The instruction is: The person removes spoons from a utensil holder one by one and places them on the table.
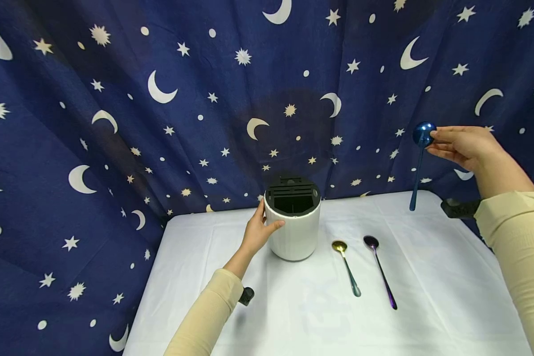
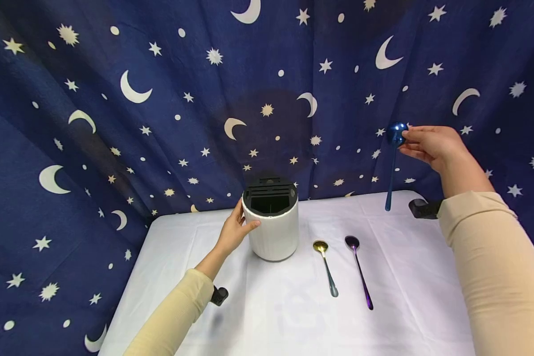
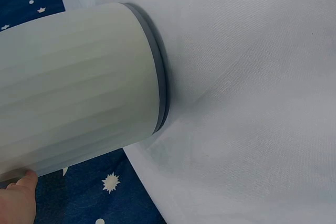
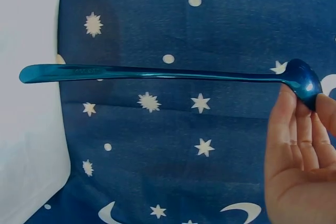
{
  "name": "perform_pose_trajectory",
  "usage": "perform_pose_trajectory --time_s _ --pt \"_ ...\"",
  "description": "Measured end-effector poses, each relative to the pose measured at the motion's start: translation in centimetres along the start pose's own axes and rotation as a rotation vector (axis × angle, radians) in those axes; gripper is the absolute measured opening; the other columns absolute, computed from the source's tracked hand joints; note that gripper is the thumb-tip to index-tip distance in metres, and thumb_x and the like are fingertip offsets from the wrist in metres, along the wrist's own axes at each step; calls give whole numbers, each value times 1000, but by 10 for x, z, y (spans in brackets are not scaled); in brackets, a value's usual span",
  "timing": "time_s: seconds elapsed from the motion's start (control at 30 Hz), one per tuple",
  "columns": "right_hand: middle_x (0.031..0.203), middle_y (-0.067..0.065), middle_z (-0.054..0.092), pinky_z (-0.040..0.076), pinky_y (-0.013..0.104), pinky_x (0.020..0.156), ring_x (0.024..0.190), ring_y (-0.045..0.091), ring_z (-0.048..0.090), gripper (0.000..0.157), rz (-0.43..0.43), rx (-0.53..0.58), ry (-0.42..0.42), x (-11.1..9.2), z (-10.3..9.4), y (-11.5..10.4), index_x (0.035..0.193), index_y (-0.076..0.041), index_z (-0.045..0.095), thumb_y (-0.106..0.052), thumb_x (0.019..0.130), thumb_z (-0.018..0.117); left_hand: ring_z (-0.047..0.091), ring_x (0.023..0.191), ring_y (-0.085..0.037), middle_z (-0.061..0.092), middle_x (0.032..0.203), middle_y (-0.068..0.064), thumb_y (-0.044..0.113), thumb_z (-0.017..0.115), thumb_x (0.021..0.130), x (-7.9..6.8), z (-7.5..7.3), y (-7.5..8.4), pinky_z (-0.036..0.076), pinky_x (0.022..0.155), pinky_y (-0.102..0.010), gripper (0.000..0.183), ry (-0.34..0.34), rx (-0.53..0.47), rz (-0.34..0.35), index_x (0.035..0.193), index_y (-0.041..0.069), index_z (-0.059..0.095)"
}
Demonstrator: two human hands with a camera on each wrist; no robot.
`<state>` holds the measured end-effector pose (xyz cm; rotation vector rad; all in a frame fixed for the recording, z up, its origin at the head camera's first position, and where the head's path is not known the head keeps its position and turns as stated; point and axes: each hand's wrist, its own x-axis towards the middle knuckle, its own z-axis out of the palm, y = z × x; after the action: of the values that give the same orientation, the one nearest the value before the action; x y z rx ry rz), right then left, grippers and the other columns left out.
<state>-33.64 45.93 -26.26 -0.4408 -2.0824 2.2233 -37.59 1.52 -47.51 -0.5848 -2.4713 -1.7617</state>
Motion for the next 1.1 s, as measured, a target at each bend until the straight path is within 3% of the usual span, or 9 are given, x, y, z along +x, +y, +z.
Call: perform_pose_trajectory --time_s 0.33,0.63,1.1 --pt "71 -4 65 55 24 64 67 11 66 20 -6 -134 20 4 -3 24 70 -23 67 -15 88 62 26 133 -18 20 150 -8 30 74 77 -3 -6 1 32 104 -29 95 0 2 -20 147 2 16" --pt "70 -10 64 55 22 66 68 8 65 29 -3 -263 26 8 -12 59 67 -31 64 -18 92 58 24 134 -19 17 150 -8 28 74 77 -7 -8 3 31 105 -31 95 -6 -15 -23 147 2 14" --pt "71 -7 64 55 25 67 67 9 64 30 100 -256 -39 13 -17 105 69 -27 61 -10 93 53 24 134 -17 17 151 -6 36 72 77 -13 -11 3 31 104 -28 97 -14 14 -43 147 3 14"
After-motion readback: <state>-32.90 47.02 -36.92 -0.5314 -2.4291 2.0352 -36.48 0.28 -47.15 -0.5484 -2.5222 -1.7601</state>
